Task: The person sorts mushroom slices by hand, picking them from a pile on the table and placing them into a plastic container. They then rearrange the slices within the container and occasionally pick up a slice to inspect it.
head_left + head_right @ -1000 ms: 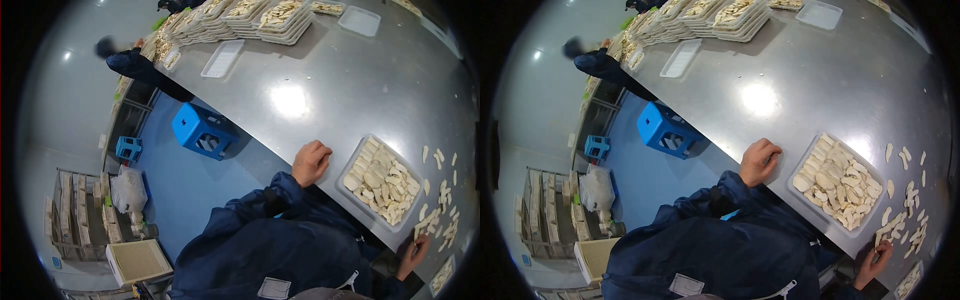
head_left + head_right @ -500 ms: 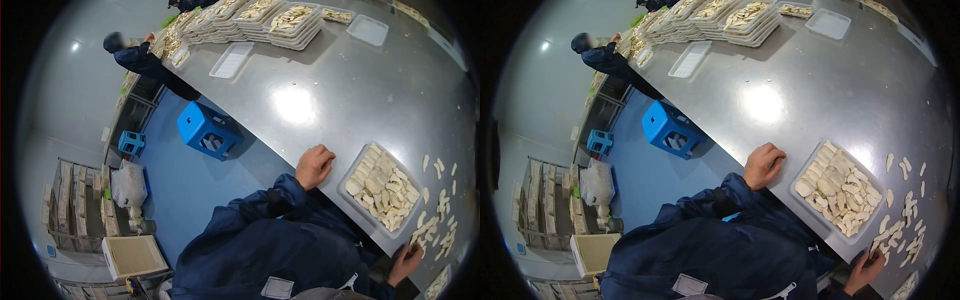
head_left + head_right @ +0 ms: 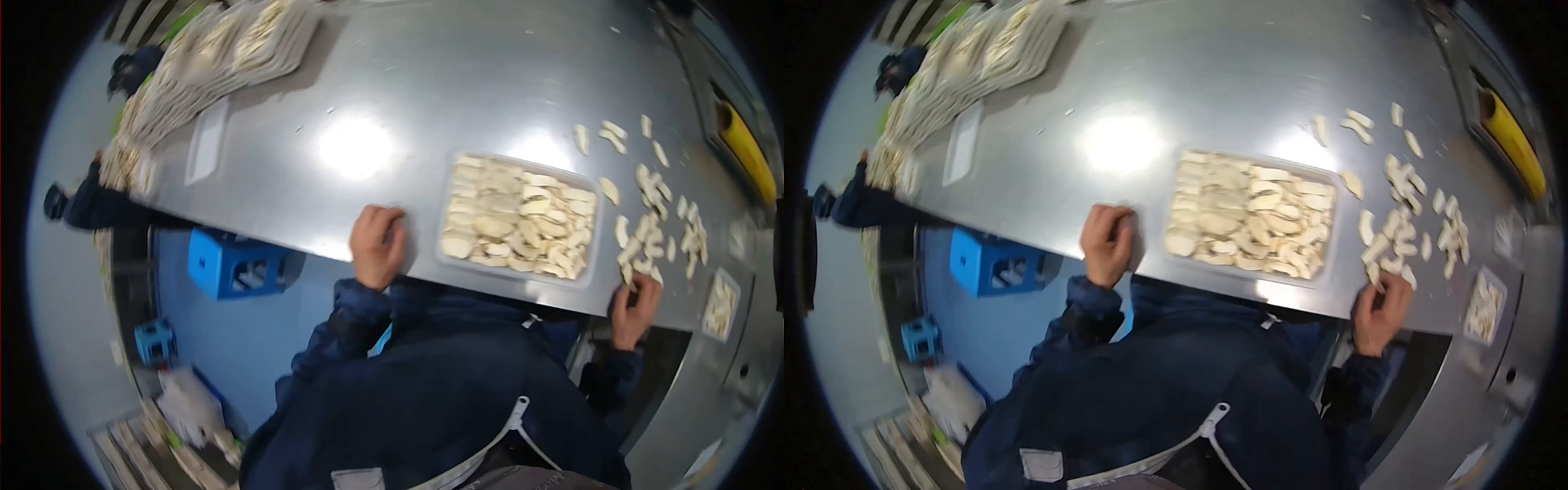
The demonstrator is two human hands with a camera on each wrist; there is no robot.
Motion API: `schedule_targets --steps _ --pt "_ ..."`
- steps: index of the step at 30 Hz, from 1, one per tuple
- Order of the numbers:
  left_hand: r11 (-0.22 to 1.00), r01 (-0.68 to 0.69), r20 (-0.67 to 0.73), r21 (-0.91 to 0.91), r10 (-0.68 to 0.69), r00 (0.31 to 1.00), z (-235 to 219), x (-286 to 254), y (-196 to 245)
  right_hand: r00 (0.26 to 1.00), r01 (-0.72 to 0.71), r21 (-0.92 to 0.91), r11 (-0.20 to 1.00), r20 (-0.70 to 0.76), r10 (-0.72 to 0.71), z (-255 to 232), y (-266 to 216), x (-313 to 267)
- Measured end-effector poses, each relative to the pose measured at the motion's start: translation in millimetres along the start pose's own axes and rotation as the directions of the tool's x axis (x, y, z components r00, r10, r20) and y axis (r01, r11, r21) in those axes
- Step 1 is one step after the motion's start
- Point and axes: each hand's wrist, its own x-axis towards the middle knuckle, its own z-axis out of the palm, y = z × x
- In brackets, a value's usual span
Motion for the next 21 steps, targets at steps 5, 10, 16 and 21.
schedule_targets --steps 5,10,16,21 --pt "0.998 0.052 -0.005 -0.042 -0.052 0.999 6 -1 4 0.998 -0.043 0.021 0.999 -0.041 0.044 2 -1 1" --pt "1.0 0.007 -0.008 -0.001 -0.007 1.0 0 2 5 0.996 -0.004 0.001 1.0 -0.089 0.004 5 -5 3" --pt "0.998 -0.051 0.015 0.039 0.05 0.999 -2 2 0 0.999 0.019 0.026 0.999 -0.043 -0.018 10 19 -8" --pt "0.999 -0.027 -0.049 0.033 0.029 0.998 -2 2 3 0.998 -0.069 0.044 0.997 0.003 0.069 13 27 -13"
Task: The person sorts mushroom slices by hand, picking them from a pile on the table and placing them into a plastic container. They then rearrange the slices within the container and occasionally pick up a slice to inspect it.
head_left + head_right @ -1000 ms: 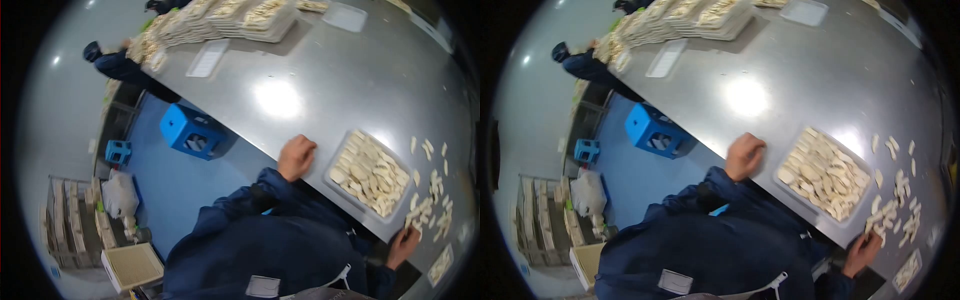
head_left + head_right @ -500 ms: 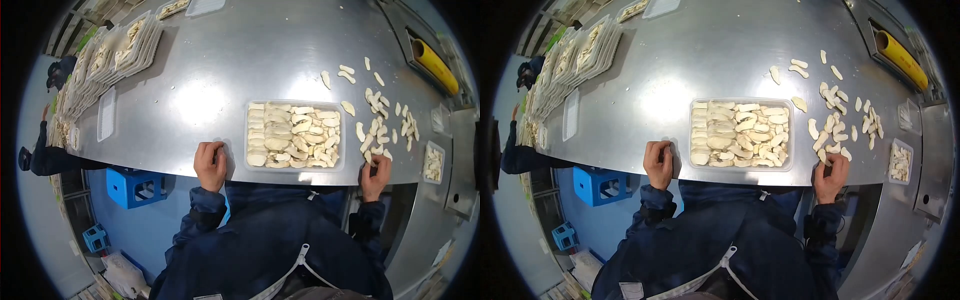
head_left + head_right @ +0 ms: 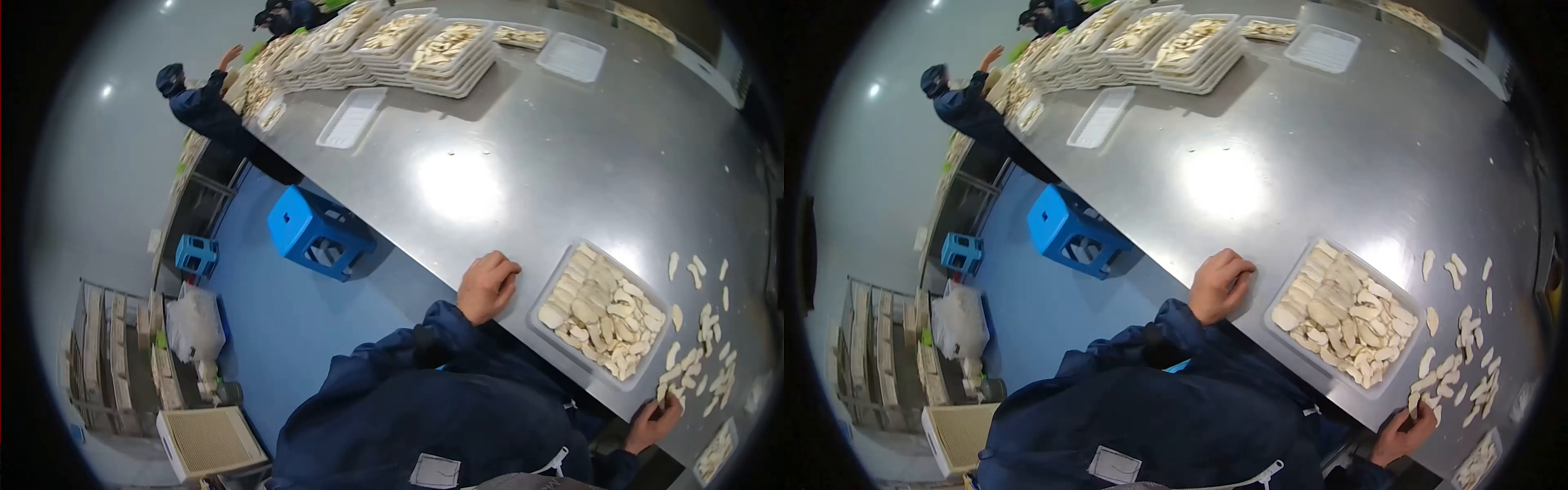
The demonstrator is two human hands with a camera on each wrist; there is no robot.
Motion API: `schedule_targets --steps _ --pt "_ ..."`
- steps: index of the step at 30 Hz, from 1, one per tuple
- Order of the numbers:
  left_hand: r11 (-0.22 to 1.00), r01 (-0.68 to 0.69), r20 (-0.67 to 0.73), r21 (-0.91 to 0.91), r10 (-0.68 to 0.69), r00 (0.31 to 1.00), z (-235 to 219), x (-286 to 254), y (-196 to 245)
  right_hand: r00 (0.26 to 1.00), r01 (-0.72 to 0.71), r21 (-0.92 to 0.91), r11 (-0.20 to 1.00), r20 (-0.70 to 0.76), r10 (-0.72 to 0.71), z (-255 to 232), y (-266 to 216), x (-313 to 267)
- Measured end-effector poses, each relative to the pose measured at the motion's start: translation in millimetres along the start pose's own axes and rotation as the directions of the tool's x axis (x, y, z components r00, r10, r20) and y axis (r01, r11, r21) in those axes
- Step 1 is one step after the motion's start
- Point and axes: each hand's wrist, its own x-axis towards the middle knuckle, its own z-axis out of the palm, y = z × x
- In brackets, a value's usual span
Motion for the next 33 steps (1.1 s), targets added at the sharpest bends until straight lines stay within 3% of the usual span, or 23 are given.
schedule_targets --steps 10,12,13,15,18,23,30,33 --pt "1.0 0.006 -0.002 0.0 -0.006 1.0 1 -1 -1 0.999 -0.026 -0.047 0.999 0.036 0.027 1 9 -1" --pt "1.0 -0.007 0.004 0.009 0.007 1.0 3 -3 -5 0.992 0.109 -0.045 0.993 -0.051 -0.111 3 2 1" --pt "1.0 -0.015 -0.01 0.012 0.015 1.0 3 -3 -3 0.997 0.078 -0.051 0.996 -0.005 -0.079 0 3 0" --pt "0.999 0.0 0.045 -0.04 0.002 0.999 6 -7 -11 0.997 0.048 -0.02 0.999 -0.06 -0.049 -1 -12 2" --pt "0.999 -0.028 0.014 -0.045 0.028 1.0 5 -3 -6 0.995 0.028 0.0 1.0 -0.101 -0.028 -4 -27 7" --pt "0.998 -0.056 0.035 -0.036 0.057 0.998 6 -2 -4 0.99 0.068 -0.06 0.996 -0.117 -0.075 -6 -32 12" --pt "0.999 -0.015 0.062 -0.038 0.018 0.998 8 -1 -2 0.995 0.056 -0.049 0.997 -0.077 -0.059 -7 -34 13" --pt "1.0 0.002 0.064 -0.026 0.0 0.998 -1 -3 -2 0.999 -0.034 0.001 0.999 -0.021 0.034 -14 -46 16"
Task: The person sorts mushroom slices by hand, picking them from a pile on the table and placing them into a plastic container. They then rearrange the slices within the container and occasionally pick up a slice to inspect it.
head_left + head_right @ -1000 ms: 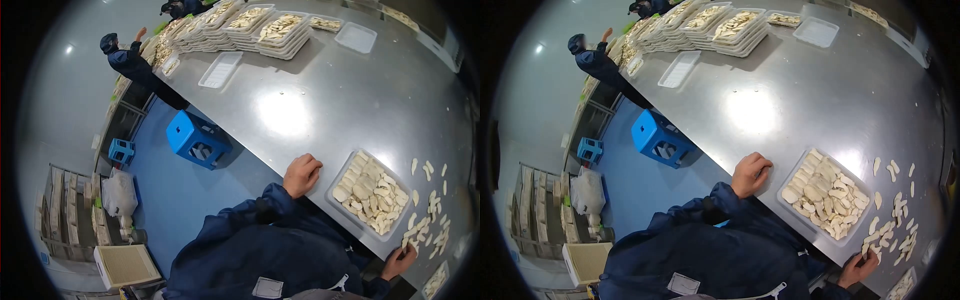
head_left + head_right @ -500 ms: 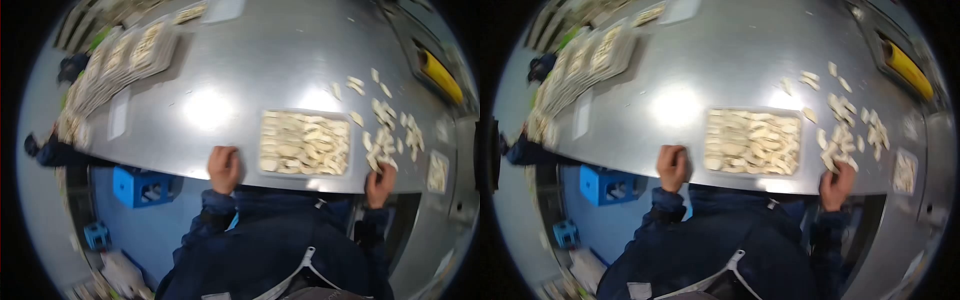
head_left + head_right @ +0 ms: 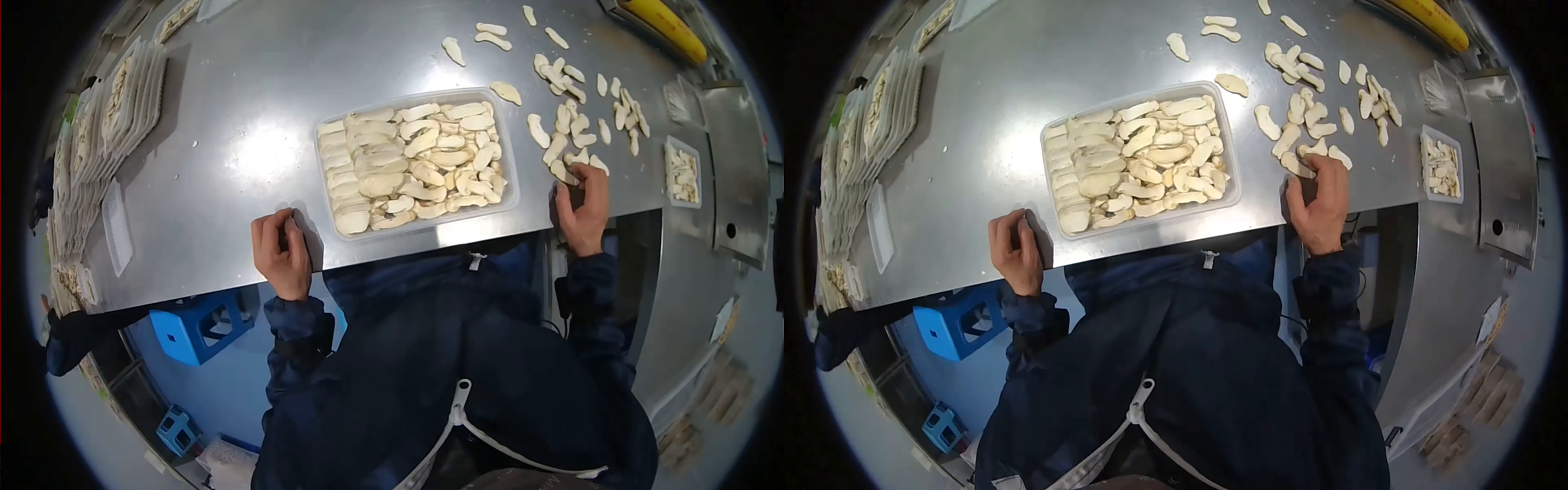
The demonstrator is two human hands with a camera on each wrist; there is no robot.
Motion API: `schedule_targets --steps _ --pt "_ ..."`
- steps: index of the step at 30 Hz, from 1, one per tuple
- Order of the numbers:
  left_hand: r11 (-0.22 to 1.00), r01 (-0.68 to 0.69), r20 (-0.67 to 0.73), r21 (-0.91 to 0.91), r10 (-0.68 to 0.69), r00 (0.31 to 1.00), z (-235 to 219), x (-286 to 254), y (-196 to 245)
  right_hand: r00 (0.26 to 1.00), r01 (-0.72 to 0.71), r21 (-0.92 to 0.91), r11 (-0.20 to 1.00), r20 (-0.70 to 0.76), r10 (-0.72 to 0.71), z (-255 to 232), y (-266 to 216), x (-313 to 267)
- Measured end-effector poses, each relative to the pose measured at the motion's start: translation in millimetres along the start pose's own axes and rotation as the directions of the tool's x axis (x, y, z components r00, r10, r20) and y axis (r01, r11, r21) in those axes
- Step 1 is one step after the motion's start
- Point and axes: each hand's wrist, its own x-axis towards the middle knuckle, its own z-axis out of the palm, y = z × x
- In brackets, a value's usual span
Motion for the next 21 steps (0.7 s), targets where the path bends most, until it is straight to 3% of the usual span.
schedule_targets --steps 1,9,10,12,16,21 --pt "1.0 0.008 0.002 -0.012 -0.008 1.0 2 1 2 0.997 0.079 -0.03 0.996 -0.007 -0.079 -1 2 0" --pt "0.999 0.006 0.056 -0.038 -0.004 0.998 3 -6 -19 0.994 0.112 -0.084 0.99 0.011 -0.112 -1 10 -4" --pt "0.998 0.032 0.074 -0.054 -0.028 0.997 6 -9 -28 0.976 0.216 -0.076 0.973 -0.018 -0.218 1 18 -4" --pt "0.994 -0.108 0.041 -0.022 0.109 0.993 9 -5 -26 0.986 0.166 -0.107 0.98 0.015 -0.165 -4 14 -1" --pt "0.996 0.035 0.092 -0.086 -0.027 0.995 4 -4 -12 0.979 0.195 -0.061 0.979 -0.045 -0.198 -24 -5 13" --pt "0.999 -0.028 0.085 -0.034 0.031 0.996 4 -5 -18 0.931 0.364 0.062 0.929 0.002 -0.365 -16 -49 29"
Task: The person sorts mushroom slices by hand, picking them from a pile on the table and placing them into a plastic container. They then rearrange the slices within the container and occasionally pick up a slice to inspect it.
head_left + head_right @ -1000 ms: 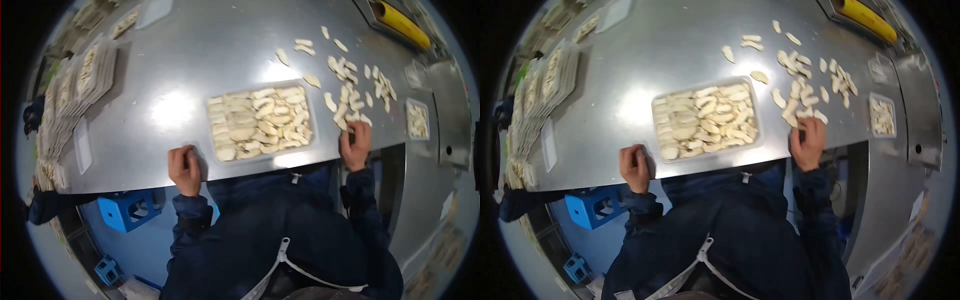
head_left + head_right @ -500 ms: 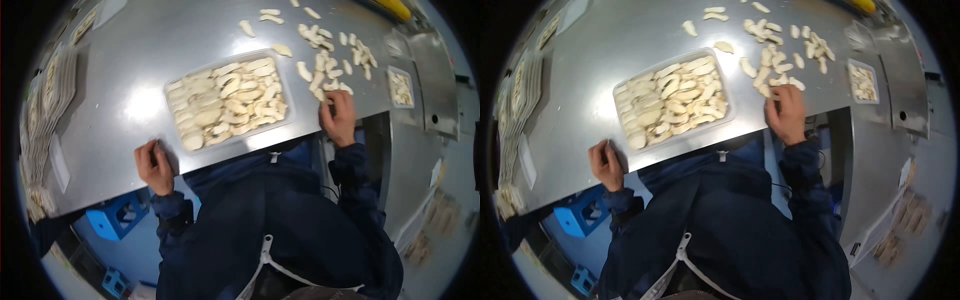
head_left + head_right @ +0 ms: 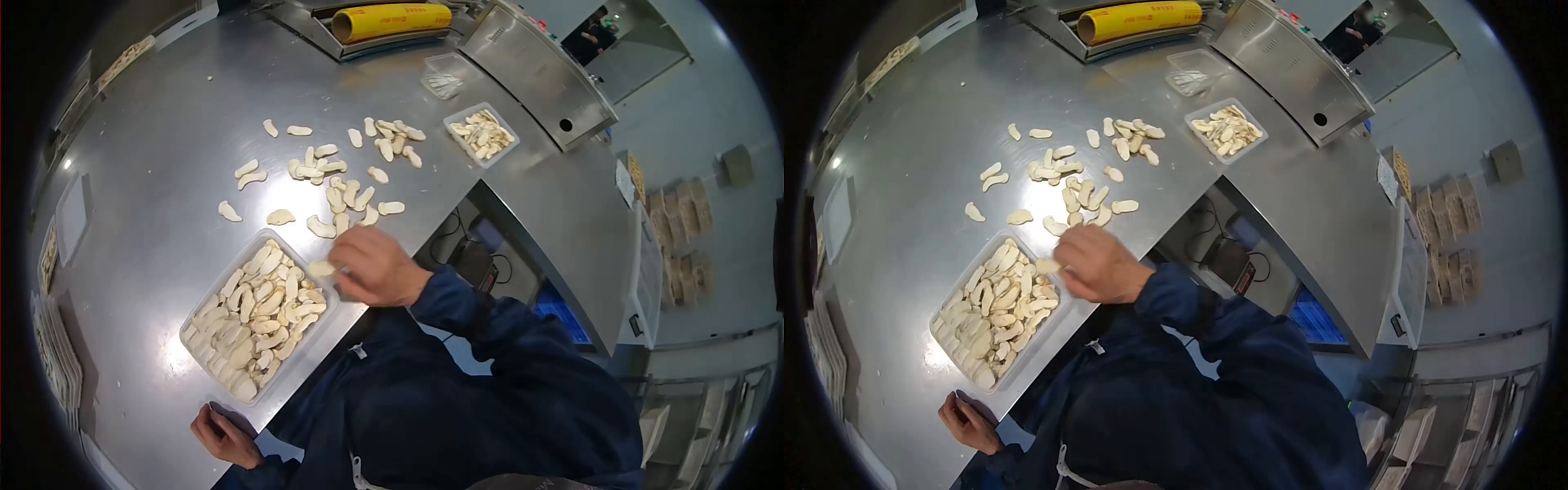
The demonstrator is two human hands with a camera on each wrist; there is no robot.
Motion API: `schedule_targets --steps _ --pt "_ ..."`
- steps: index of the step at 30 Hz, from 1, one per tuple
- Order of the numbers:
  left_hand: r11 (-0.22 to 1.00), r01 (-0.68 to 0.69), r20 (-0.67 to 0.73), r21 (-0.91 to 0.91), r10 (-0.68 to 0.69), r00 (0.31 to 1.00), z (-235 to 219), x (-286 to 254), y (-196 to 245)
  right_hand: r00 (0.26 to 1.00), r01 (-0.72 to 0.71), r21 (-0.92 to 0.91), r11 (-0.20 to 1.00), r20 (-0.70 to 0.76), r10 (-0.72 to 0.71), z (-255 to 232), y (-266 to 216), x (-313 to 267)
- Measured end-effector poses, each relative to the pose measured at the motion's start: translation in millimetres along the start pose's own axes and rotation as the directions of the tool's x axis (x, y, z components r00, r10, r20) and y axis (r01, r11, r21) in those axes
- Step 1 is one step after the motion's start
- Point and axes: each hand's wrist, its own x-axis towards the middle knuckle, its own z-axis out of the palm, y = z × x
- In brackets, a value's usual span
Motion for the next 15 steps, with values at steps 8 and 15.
schedule_targets --steps 8,15 --pt "0.993 -0.056 -0.023 -0.102 0.054 0.998 6 0 -11 0.972 0.215 0.114 0.97 0.07 -0.224 32 -34 32" --pt "0.997 -0.077 -0.075 0.005 0.077 0.994 3 5 4 0.95 0.277 0.173 0.945 0.101 -0.296 57 -43 51"
